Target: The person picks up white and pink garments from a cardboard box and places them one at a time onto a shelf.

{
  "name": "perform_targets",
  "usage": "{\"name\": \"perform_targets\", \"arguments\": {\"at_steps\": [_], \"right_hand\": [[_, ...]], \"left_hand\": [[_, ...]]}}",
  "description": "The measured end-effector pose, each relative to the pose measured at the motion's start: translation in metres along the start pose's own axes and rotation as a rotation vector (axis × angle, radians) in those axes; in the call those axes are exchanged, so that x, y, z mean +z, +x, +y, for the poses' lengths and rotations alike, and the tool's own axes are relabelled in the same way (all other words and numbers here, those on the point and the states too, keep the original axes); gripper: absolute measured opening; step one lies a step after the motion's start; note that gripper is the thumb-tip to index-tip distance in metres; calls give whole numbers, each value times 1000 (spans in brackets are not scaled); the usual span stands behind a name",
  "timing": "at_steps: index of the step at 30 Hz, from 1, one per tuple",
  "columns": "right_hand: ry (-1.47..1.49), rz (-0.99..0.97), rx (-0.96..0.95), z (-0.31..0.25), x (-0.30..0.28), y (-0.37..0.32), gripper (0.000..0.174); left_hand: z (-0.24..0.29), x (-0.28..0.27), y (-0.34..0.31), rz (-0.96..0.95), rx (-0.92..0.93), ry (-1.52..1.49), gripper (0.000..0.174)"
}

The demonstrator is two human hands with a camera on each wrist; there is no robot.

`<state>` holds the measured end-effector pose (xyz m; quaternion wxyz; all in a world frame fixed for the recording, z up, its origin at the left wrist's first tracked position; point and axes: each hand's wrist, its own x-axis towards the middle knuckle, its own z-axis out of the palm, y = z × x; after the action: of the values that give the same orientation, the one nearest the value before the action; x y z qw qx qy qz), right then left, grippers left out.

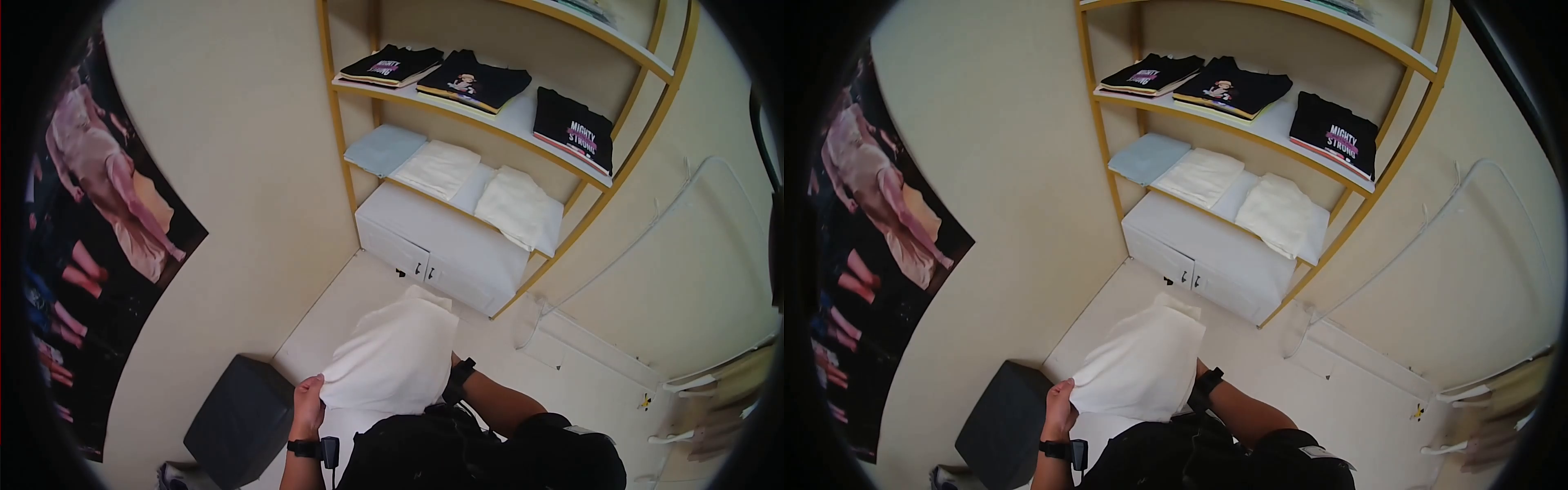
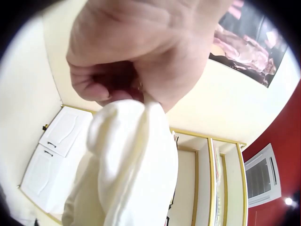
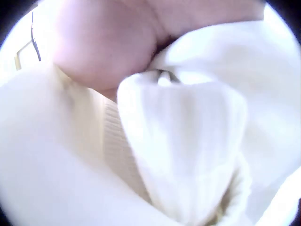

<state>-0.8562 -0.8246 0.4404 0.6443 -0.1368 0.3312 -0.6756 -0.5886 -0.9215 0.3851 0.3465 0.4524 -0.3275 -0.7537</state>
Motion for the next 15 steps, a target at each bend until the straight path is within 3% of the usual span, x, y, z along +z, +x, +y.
{"name": "perform_targets", "arguments": {"at_steps": [4, 9, 11, 12, 14, 15], "right_hand": [[1, -18, 17, -31, -24, 48, 38], [-30, -19, 32, -59, -39, 104, 38], [-50, -3, 49, -66, -44, 127, 38], [-63, 6, 56, -70, -46, 138, 38], [-93, 35, 43, -70, -50, 157, 38], [-103, 71, 21, -72, -51, 165, 38]], "left_hand": [[9, -7, 66, 67, -56, 229, 32], [35, 30, 137, -38, -49, 116, 31], [60, 66, 170, -249, -164, -18, 36], [59, 74, 188, -256, -169, -20, 36], [57, 88, 236, -704, -341, 72, 43], [56, 92, 254, -744, -363, 81, 43]]}}
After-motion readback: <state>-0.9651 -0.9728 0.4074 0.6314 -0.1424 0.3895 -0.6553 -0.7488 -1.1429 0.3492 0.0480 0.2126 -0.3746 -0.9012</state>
